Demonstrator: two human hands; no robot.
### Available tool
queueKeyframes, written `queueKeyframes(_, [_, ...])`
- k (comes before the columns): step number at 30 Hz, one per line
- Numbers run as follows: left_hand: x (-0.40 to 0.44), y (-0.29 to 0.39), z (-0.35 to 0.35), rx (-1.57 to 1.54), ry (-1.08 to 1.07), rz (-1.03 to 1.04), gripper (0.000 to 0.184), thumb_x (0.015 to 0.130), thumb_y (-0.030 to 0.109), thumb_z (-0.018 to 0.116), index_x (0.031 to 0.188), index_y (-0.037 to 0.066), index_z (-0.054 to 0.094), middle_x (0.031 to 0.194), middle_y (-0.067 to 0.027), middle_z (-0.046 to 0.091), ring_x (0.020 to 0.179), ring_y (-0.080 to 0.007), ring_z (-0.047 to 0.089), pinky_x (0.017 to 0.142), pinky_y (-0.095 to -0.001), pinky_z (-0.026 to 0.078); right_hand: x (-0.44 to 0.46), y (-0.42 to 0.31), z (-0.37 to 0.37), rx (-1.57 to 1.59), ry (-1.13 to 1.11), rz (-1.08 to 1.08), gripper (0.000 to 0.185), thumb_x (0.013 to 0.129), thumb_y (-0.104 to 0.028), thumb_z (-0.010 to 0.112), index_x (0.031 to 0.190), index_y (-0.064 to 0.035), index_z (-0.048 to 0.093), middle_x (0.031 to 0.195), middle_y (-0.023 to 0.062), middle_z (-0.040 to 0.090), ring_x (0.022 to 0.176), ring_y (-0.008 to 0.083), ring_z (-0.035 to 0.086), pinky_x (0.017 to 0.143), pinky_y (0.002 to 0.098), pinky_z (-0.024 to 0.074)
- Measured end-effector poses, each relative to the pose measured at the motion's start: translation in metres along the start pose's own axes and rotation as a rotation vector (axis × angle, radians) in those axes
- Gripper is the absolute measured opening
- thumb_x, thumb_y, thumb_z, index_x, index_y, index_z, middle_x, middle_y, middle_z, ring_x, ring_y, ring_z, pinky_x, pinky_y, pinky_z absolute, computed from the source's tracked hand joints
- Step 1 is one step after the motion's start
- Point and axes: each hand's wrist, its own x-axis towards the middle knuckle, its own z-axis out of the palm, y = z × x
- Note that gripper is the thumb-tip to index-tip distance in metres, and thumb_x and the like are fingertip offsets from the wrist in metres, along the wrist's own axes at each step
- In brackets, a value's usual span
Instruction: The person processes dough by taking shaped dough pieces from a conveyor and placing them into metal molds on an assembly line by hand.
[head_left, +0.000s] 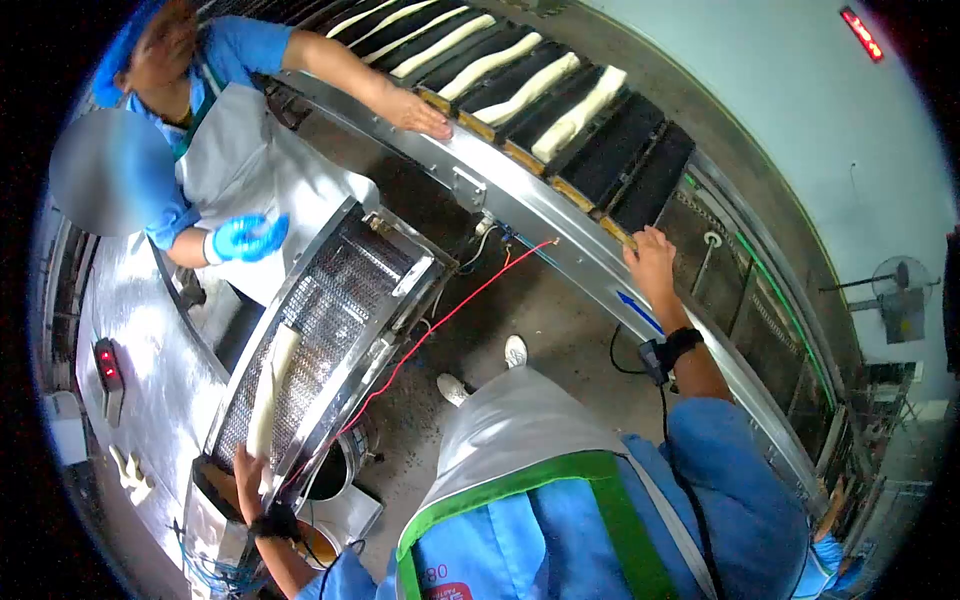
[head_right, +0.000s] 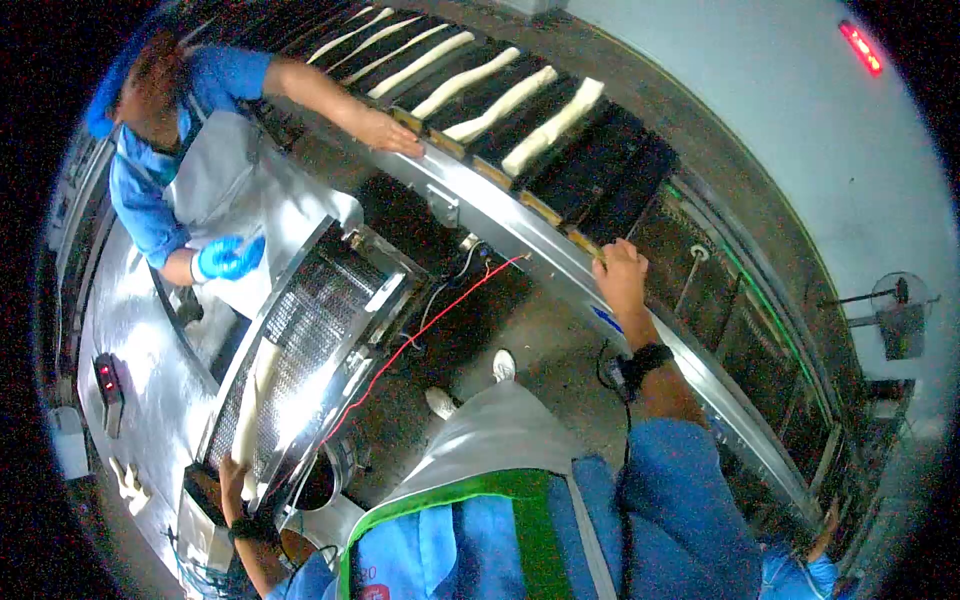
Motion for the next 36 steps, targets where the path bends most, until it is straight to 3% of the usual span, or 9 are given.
queueKeyframes(1, [-0.01,0.01,-0.003,-0.452,-0.067,0.116,0.051,0.065,0.02,0.056,0.108,-0.003,0.043,0.085,-0.0101,0.052,0.08,-0.0196,0.049,0.069,-0.0281,0.04,0.002,-0.003,-0.002,-0.001,0.004,0.008,0.024,0.07,-0.02,0.058,0.086,-0.0029,0.055,0.096,0.0145,0.054,0.101,0.0277,0.044,0.08,0.0436,0.0323])
queueKeyframes(5, [-0.078,0.166,-0.046,-0.711,-0.099,0.058,0.056,0.068,0.021,0.054,0.114,-0.006,0.038,0.09,-0.0098,0.05,0.08,-0.0138,0.046,0.066,-0.0214,0.038,0.017,-0.017,-0.009,0.007,-0.047,-0.033,0.021,0.07,-0.017,0.057,0.085,-0.0021,0.055,0.096,0.0139,0.054,0.102,0.0265,0.043,0.082,0.0411,0.0313])
queueKeyframes(7, [-0.084,0.223,-0.058,-0.856,-0.162,0.335,0.053,0.068,0.021,0.052,0.113,-0.005,0.04,0.092,-0.0103,0.051,0.083,-0.0142,0.047,0.068,-0.0233,0.04,0.021,-0.027,-0.016,0.056,-0.071,-0.048,0.021,0.07,-0.018,0.056,0.085,-0.0024,0.055,0.095,0.0128,0.054,0.102,0.026,0.043,0.083,0.0407,0.0311])
queueKeyframes(11, [-0.07,0.34,-0.073,-1.004,-0.069,0.54,0.05,0.068,0.019,0.053,0.11,-0.004,0.041,0.096,-0.0084,0.05,0.085,-0.0142,0.048,0.071,-0.0232,0.04,0.026,-0.041,-0.028,0.069,-0.071,-0.099,0.016,0.071,-0.016,0.054,0.082,-0.0043,0.053,0.09,0.0099,0.054,0.099,0.0254,0.043,0.081,0.041,0.0309])
queueKeyframes(17, [-0.059,0.519,-0.085,-1.159,-0.322,1.026,0.047,0.068,0.016,0.053,0.109,-0.001,0.041,0.094,-0.0089,0.051,0.082,-0.0143,0.051,0.071,-0.0242,0.042,0.023,-0.047,-0.035,0.151,-0.046,-0.135,0.014,0.07,-0.015,0.054,0.079,-0.0056,0.052,0.087,0.0082,0.053,0.098,0.0245,0.044,0.079,0.0402,0.0313])
queueKeyframes(23, [-0.018,0.629,-0.006,-0.956,-0.639,1.071,0.04,0.069,0.027,0.059,0.098,0.003,0.045,0.085,-0.0069,0.051,0.077,-0.0147,0.051,0.064,-0.0242,0.042,0.023,-0.045,-0.041,0.151,-0.097,-0.143,0.015,0.07,-0.016,0.054,0.08,-0.005,0.052,0.088,0.0082,0.054,0.099,0.0232,0.043,0.08,0.0389,0.0316])
queueKeyframes(25, [0.011,0.642,0.035,-0.363,-0.449,1.136,0.049,0.069,0.038,0.06,0.102,0.005,0.045,0.092,-0.0086,0.052,0.088,-0.0206,0.051,0.071,-0.032,0.042,0.022,-0.044,-0.041,0.155,-0.121,-0.144,0.016,0.07,-0.016,0.054,0.081,-0.0049,0.053,0.089,0.0082,0.054,0.099,0.0231,0.043,0.08,0.0388,0.0308])
queueKeyframes(27, [0.045,0.625,0.082,-0.023,0.128,1.098,0.052,0.069,0.043,0.06,0.106,0.009,0.045,0.103,-0.0092,0.051,0.102,-0.0272,0.044,0.078,-0.0416,0.037,0.018,-0.044,-0.042,0.186,-0.135,-0.126,0.016,0.07,-0.016,0.054,0.082,-0.0047,0.053,0.09,0.0084,0.054,0.1,0.0231,0.043,0.08,0.0392,0.0305])
queueKeyframes(36, [0.026,0.391,0.095,-0.198,0.212,0.948,0.026,0.07,0.022,0.059,0.094,0.012,0.055,0.106,-0.0093,0.051,0.101,-0.0292,0.044,0.085,-0.0388,0.033,0.0,-0.031,-0.058,0.158,-0.124,-0.123,0.014,0.068,-0.012,0.057,0.079,-0.005,0.053,0.091,0.0104,0.053,0.1,0.0271,0.043,0.077,0.0425,0.0341])
